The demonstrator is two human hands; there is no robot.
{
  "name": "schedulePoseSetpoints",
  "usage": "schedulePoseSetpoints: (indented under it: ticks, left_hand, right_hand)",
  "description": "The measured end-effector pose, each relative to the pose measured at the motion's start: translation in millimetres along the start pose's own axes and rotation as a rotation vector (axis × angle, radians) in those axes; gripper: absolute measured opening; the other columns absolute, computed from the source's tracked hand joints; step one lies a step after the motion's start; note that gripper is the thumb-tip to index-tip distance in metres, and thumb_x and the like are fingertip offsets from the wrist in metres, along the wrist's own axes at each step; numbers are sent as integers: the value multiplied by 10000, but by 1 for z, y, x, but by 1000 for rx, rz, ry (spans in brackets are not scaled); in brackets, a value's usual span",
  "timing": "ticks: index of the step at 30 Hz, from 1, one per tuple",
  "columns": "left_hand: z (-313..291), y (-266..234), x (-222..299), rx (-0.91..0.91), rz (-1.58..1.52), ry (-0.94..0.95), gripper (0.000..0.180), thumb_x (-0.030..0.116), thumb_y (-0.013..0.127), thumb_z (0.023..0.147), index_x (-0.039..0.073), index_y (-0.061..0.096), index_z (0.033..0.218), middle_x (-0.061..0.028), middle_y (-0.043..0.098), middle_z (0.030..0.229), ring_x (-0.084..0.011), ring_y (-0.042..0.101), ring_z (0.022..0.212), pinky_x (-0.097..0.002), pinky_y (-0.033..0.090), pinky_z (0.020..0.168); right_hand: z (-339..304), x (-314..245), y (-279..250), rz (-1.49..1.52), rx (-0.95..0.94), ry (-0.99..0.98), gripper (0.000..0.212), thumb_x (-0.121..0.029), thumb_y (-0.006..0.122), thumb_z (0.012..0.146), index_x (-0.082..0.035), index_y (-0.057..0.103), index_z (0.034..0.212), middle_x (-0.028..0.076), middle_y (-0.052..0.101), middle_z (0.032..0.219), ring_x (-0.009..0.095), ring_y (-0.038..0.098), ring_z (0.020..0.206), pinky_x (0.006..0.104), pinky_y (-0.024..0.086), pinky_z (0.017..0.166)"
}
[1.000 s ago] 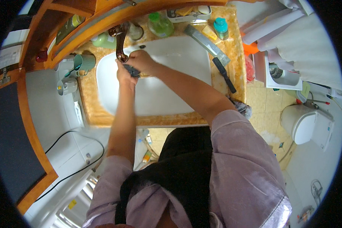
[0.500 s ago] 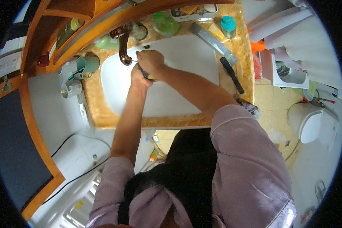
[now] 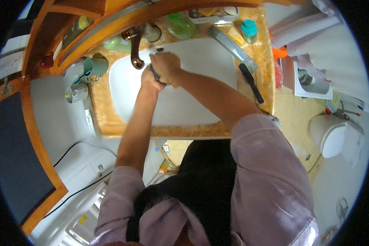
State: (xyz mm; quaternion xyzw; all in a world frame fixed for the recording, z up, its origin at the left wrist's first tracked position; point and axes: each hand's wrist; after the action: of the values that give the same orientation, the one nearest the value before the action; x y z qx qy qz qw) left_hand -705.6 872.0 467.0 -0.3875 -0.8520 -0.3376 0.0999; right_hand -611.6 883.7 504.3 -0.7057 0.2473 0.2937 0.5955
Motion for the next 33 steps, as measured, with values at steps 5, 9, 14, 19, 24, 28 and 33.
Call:
schedulePoseSetpoints:
  ticks: [5,9,14,19,24,28,33]
  left_hand:
    - [24,-31,25,-154,-50,123,234,229,365,879,41,501,915,-91,577,866,-251,565,752,-378,476,678]
    - [-17,21,3,86,183,52,284,267,336,879,25,482,895,-101,556,875,-264,553,780,-367,475,676]
    - [-7,4,20,-103,-21,11,327,286,318,888,29,482,1004,-94,560,957,-273,550,857,-386,461,753]
    - [-38,14,25,-271,-137,-52,419,378,324,872,58,510,1069,-118,542,1081,-297,503,1006,-443,376,898]
    - [-66,19,35,-129,-231,11,462,469,458,796,70,541,1013,-114,568,996,-296,503,956,-484,330,912]
    - [-37,-26,34,-446,-358,75,243,270,465,829,75,544,948,-83,589,929,-248,527,890,-413,391,851]
    - [-9,-92,24,-226,-391,57,355,296,375,857,17,508,1033,-131,560,1032,-255,540,884,-382,438,806]
  right_hand:
    - [-26,-36,11,183,-65,-62,361,-312,383,828,-21,595,794,182,599,845,359,563,782,418,441,708]
    - [16,4,-2,166,-49,136,380,-363,438,789,-32,615,733,175,607,772,353,572,757,409,446,714]
    - [-1,-19,24,99,45,-42,397,-347,396,839,-38,611,713,157,600,708,344,573,683,409,448,653]
    - [49,24,11,482,-25,21,328,-340,469,834,-41,598,801,106,611,730,250,581,651,386,458,624]
    - [13,48,18,694,-157,-193,236,-206,534,773,-53,574,949,106,605,857,215,573,778,335,450,658]
    - [-14,45,37,553,-409,-14,233,-146,553,744,-52,570,957,73,597,873,166,553,776,280,441,659]
    - [-18,21,21,1057,-325,184,235,-73,536,721,-34,559,951,26,585,803,108,526,678,245,434,614]
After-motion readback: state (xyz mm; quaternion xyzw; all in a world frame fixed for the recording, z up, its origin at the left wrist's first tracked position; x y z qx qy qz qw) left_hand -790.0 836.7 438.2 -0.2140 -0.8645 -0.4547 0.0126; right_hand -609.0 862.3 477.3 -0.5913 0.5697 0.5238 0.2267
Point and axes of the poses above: each hand's wrist, its own z-axis towards the middle knuckle, its own y-axis out of the palm, x = y × z
